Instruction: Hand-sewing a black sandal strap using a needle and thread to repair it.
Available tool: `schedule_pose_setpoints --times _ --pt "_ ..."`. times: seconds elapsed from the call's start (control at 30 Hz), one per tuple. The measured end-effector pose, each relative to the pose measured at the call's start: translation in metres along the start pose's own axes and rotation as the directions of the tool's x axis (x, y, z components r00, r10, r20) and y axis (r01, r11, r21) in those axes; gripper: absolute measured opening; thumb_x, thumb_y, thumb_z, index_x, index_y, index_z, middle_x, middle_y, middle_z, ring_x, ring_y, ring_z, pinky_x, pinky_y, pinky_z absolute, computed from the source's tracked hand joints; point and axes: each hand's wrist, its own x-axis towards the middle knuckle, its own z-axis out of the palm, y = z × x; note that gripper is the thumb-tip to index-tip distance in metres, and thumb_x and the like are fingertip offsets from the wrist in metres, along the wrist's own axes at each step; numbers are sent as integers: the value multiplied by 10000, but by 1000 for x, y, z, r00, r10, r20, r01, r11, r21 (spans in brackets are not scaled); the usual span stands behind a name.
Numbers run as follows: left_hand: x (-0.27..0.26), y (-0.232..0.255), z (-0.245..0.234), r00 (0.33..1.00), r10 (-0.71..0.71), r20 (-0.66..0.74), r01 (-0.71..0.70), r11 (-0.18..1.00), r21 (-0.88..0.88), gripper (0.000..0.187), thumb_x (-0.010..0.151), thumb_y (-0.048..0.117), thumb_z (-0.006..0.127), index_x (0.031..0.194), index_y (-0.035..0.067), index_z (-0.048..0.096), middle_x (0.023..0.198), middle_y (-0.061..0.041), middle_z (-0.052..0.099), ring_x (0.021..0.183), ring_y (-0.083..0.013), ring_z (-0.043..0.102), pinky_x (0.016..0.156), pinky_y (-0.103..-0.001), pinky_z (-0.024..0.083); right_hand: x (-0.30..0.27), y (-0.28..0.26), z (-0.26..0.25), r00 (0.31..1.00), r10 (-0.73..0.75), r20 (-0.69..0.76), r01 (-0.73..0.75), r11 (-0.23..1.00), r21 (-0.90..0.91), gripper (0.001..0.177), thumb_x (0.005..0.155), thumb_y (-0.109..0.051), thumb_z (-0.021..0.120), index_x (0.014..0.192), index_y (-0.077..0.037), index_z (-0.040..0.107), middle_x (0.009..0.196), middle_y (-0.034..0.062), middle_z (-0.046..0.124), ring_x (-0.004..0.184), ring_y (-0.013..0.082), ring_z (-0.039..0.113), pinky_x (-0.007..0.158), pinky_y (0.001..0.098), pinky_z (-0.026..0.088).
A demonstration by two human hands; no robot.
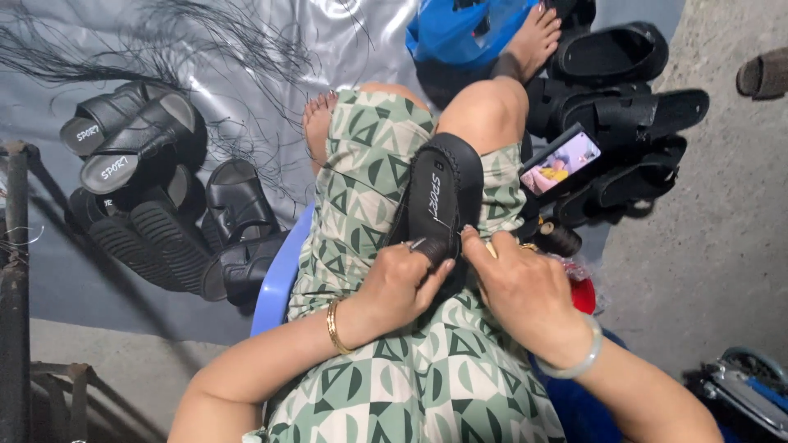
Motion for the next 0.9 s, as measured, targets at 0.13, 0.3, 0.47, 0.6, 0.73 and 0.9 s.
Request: schedule_pose_setpoints --times 0.13,0.3,0.47,0.6,0.73,0.9 --pt "5 -1 -23 989 141 -36 -126 953 276 358 789 150 630 480 27 498 458 -119 487 431 -278 506 367 -303 381 5 1 -3 996 58 -61 -43 975 217 191 852 -343 496 1012 -260 561 645 -39 460 483 172 576 440 304 493" --pt "37 -9 -66 838 546 -2 -364 560 744 63 837 71 600 820 110 646 1038 -123 602 951 -316 557 713 -372 453 -1 5 9 995 98 11 -96 929 357 235 870 -391 516 1009 -206 556 730 -37 540 679 175 641 525 312 521" --pt "36 14 -84 912 208 354 57 790 -611 74 808 180 644 800 111 668 999 -120 653 909 -261 622 792 -366 490 -7 6 25 980 197 6 -161 783 601 334 828 -292 595 1117 -140 524 854 73 643 732 276 650 549 380 523" --pt "41 -4 -64 969 98 225 29 864 -502 91 807 113 636 818 31 676 839 -149 680 772 -299 660 681 -373 519 -5 1 19 975 216 -43 -133 733 668 421 795 -183 643 1172 -65 500 1013 155 651 818 346 640 604 421 517" --pt "41 -1 -52 996 27 89 -7 975 -221 62 758 13 653 804 -25 637 714 -178 655 660 -337 654 548 -353 507 1 -3 13 974 212 -84 -96 713 694 434 790 -131 645 1193 -39 515 1079 156 636 878 335 631 650 407 522" --pt "27 -15 -50 986 -111 122 138 961 -241 143 748 30 677 883 5 640 692 -121 672 620 -252 663 561 -317 527 0 19 -10 989 136 -64 -84 854 514 339 823 -265 597 1158 -208 606 848 -13 670 679 185 648 552 303 505"
